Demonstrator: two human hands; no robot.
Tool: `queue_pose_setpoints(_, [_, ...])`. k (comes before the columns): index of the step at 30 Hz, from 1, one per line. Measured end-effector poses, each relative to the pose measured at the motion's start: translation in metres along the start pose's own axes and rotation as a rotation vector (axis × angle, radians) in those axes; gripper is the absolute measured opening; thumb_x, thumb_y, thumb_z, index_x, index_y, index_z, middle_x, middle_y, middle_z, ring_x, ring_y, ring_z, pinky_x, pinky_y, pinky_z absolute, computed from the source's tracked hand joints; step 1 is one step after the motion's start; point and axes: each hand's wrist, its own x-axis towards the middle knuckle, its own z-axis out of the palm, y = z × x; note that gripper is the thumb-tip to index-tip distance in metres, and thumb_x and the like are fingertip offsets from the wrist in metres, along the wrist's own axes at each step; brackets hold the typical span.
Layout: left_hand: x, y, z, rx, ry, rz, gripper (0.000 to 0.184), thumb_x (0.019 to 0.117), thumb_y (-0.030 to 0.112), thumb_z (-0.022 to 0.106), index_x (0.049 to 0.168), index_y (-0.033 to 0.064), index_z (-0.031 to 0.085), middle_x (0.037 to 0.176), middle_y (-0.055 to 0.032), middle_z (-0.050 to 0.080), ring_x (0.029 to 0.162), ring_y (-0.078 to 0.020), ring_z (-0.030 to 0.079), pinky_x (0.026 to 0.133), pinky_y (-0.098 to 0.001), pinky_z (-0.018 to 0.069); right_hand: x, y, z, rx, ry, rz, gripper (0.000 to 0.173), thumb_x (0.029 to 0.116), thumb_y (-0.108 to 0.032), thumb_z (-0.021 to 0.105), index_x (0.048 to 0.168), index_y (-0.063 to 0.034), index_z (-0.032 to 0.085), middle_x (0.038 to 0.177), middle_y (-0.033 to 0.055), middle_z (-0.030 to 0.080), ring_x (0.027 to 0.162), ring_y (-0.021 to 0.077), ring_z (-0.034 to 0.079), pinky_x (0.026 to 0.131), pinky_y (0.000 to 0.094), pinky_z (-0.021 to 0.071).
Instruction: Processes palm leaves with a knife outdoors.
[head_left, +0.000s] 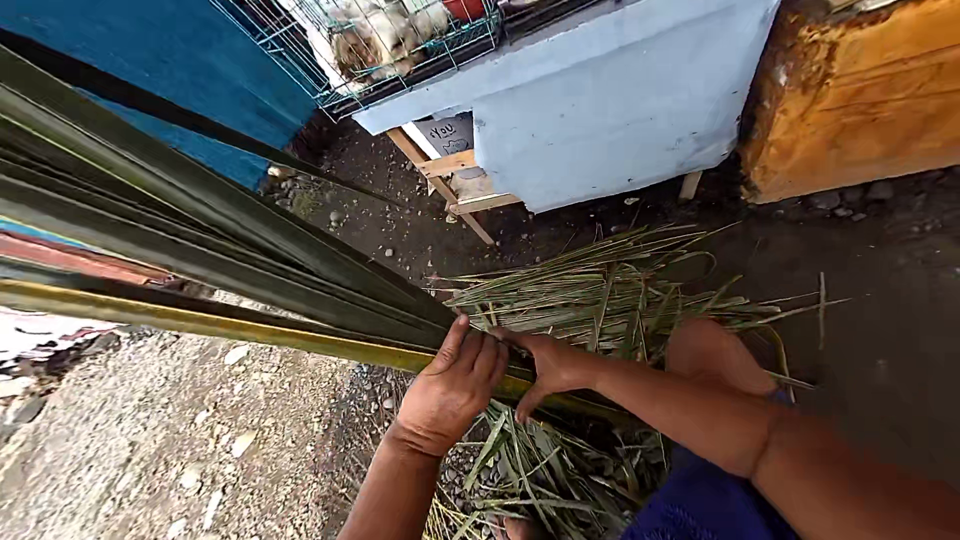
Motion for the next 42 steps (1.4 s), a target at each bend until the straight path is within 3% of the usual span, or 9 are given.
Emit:
queue_pose_setpoints(15, [0.041,0.028,0.049,-0.136,0.121,-0.119,0.025,0.1014,0.004,0.050,0.112,0.0174,0.068,0.112,-0.0019,0.070,0.126,-0.0225,0.059,0.120,-0.0562,0.0217,-0.015,0.028,-0.025,0.383,-0.149,0.136,0.093,0.0718,-0.002,0.089,0.150,0.0042,0.039,0.141,0.0219,0.055,0.126,0.0183,0.057,0.110,0.0346,0.0446])
queue_pose_setpoints(19, [0.044,0.030,0.050,-0.100,0.211,-0.334,0.046,0.1037,0.014,0.047,0.146,0.0316,0.049,0.161,-0.0050,0.037,0.158,-0.0255,0.013,0.123,-0.0586,-0.0014,-0.012,0.021,-0.028,0.407,-0.110,0.141,0.087,0.0743,-0.001,0.086,0.148,0.0056,0.040,0.135,0.0209,0.058,0.120,0.0157,0.061,0.105,0.0314,0.0485])
queue_pose_setpoints(21, [0.050,0.034,0.047,-0.088,0.300,-0.550,0.048,0.1055,0.022,0.046,0.150,0.0383,0.035,0.171,-0.0033,0.014,0.159,-0.0275,-0.004,0.124,-0.0580,-0.0003,-0.011,0.019,-0.027,0.451,-0.071,0.121,0.085,0.0735,-0.001,0.085,0.146,0.0065,0.041,0.131,0.0200,0.060,0.116,0.0147,0.062,0.103,0.0306,0.0507])
queue_pose_setpoints(26, [0.059,0.071,0.050,-0.508,0.360,-1.196,0.074,0.0885,0.011,0.063,0.149,-0.0167,0.030,0.153,-0.0455,0.029,0.147,-0.0536,0.029,0.122,-0.0540,0.0236,-0.010,0.015,-0.034,0.453,0.046,0.056,0.078,0.0726,-0.003,0.083,0.140,0.0070,0.046,0.124,0.0125,0.064,0.110,0.0049,0.064,0.099,0.0219,0.0517])
queue_pose_setpoints(29, [0.052,0.092,0.057,-1.196,0.300,-1.581,0.042,0.1091,0.011,0.039,0.145,-0.0096,0.041,0.130,-0.0172,0.064,0.113,-0.0110,0.066,0.096,-0.0249,0.0534,-0.008,0.019,-0.042,0.427,0.127,0.075,0.070,0.0732,-0.006,0.084,0.134,0.0052,0.050,0.118,0.0079,0.067,0.106,0.0026,0.065,0.097,0.0208,0.0533])
queue_pose_setpoints(32, [0.020,0.112,0.061,-1.709,0.152,-1.360,0.085,0.1072,0.060,0.014,0.147,-0.0111,0.038,0.134,-0.0149,0.064,0.115,-0.0116,0.067,0.098,-0.0308,0.0564,-0.005,0.026,-0.048,0.453,0.205,0.112,0.066,0.0721,-0.009,0.084,0.130,0.0003,0.055,0.112,0.0053,0.070,0.101,0.0050,0.068,0.093,0.0241,0.0571])
queue_pose_setpoints(36, [0.009,0.158,0.067,-1.532,0.026,-1.275,0.129,0.0784,0.082,0.062,0.153,-0.0156,0.024,0.150,-0.0269,0.048,0.133,-0.0127,0.055,0.112,-0.0283,0.0447,-0.002,0.029,-0.046,0.532,0.296,0.134,0.067,0.0709,-0.006,0.085,0.129,-0.0018,0.053,0.110,0.0059,0.070,0.100,0.0082,0.069,0.092,0.0265,0.0586])
queue_pose_setpoints(39, [0.013,0.173,0.073,-1.367,0.137,-1.318,0.135,0.0706,0.059,0.084,0.158,-0.0125,0.010,0.155,-0.0293,0.040,0.139,-0.0165,0.049,0.114,-0.0290,0.0418,0.001,0.033,-0.039,0.548,0.342,0.161,0.072,0.0693,-0.006,0.086,0.132,-0.0018,0.051,0.113,0.0077,0.069,0.102,0.0098,0.069,0.092,0.0278,0.0587])
queue_pose_setpoints(42, [0.011,0.175,0.075,-1.341,0.110,-1.370,0.126,0.0659,0.039,0.092,0.158,-0.0091,0.021,0.153,-0.0272,0.045,0.134,-0.0180,0.055,0.112,-0.0309,0.0451,0.004,0.038,-0.034,0.529,0.353,0.169,0.076,0.0687,-0.008,0.087,0.135,-0.0021,0.050,0.115,0.0084,0.068,0.104,0.0101,0.069,0.094,0.0277,0.0583])
